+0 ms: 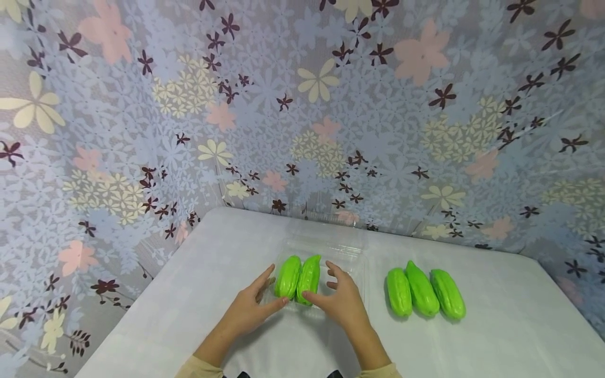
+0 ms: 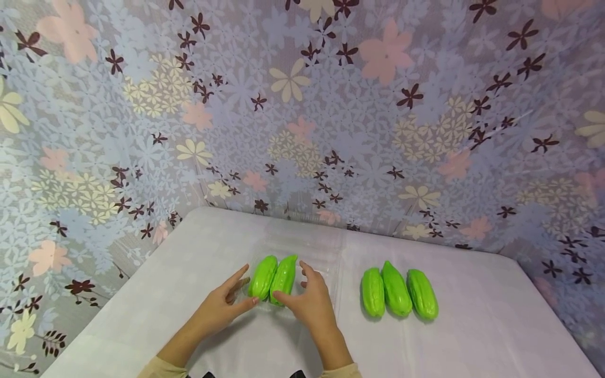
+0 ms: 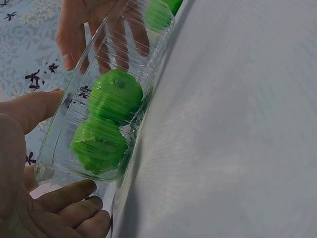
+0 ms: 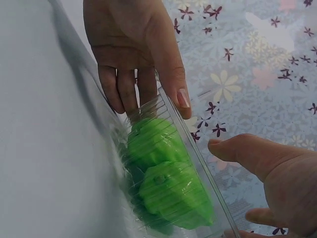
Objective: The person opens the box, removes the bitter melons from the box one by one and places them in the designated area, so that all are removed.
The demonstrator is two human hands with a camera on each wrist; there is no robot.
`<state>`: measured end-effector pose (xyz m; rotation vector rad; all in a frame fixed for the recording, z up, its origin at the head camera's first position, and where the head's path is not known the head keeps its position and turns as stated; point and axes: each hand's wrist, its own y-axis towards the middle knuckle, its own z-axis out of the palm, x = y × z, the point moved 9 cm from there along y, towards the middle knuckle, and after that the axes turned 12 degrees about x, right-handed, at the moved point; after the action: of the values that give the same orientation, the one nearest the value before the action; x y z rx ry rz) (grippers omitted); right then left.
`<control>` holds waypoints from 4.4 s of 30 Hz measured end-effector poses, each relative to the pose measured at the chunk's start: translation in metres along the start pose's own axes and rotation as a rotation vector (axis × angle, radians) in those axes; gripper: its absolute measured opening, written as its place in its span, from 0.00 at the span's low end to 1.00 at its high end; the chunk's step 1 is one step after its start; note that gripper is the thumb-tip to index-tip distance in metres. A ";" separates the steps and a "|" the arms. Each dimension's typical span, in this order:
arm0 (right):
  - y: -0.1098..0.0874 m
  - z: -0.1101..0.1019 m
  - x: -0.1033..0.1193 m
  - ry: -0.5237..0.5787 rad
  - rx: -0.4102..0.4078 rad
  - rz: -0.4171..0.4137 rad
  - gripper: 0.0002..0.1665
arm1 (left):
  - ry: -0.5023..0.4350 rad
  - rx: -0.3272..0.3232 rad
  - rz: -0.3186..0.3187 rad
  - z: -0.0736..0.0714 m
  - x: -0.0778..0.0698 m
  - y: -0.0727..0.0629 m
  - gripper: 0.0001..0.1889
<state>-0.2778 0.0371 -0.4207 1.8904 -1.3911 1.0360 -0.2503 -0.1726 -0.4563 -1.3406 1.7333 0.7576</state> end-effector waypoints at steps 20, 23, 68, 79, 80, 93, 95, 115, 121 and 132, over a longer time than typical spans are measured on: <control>0.008 0.005 0.008 -0.030 0.041 0.019 0.57 | -0.007 0.003 -0.001 0.000 -0.001 0.000 0.46; 0.010 0.006 0.007 -0.029 0.049 0.025 0.56 | -0.009 0.001 0.002 0.000 -0.001 0.000 0.45; 0.028 0.023 0.004 -0.065 0.062 0.008 0.56 | 0.001 0.010 0.022 0.000 0.003 0.003 0.45; 0.027 0.023 0.005 -0.074 0.047 -0.005 0.56 | -0.007 0.017 0.010 0.001 0.003 0.001 0.45; 0.027 0.023 0.004 -0.075 0.045 -0.002 0.56 | -0.003 0.016 0.006 0.001 0.003 0.001 0.45; 0.024 0.022 0.002 -0.044 0.043 0.009 0.55 | -0.008 0.012 -0.001 0.001 0.003 0.001 0.45; 0.024 0.022 0.001 -0.041 0.043 0.013 0.55 | -0.005 0.010 -0.001 0.001 0.003 0.000 0.46; 0.020 0.018 -0.003 0.023 0.023 0.020 0.55 | 0.036 -0.001 0.024 0.001 -0.001 0.000 0.46; 0.021 0.014 -0.002 0.062 0.017 -0.004 0.55 | 0.038 -0.007 0.042 0.001 -0.002 0.003 0.46; 0.019 0.017 0.000 0.056 0.036 0.003 0.53 | 0.051 -0.009 0.043 0.001 -0.001 0.000 0.47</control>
<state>-0.2917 0.0174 -0.4295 1.8709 -1.3522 1.1145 -0.2505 -0.1717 -0.4559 -1.3435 1.8057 0.7614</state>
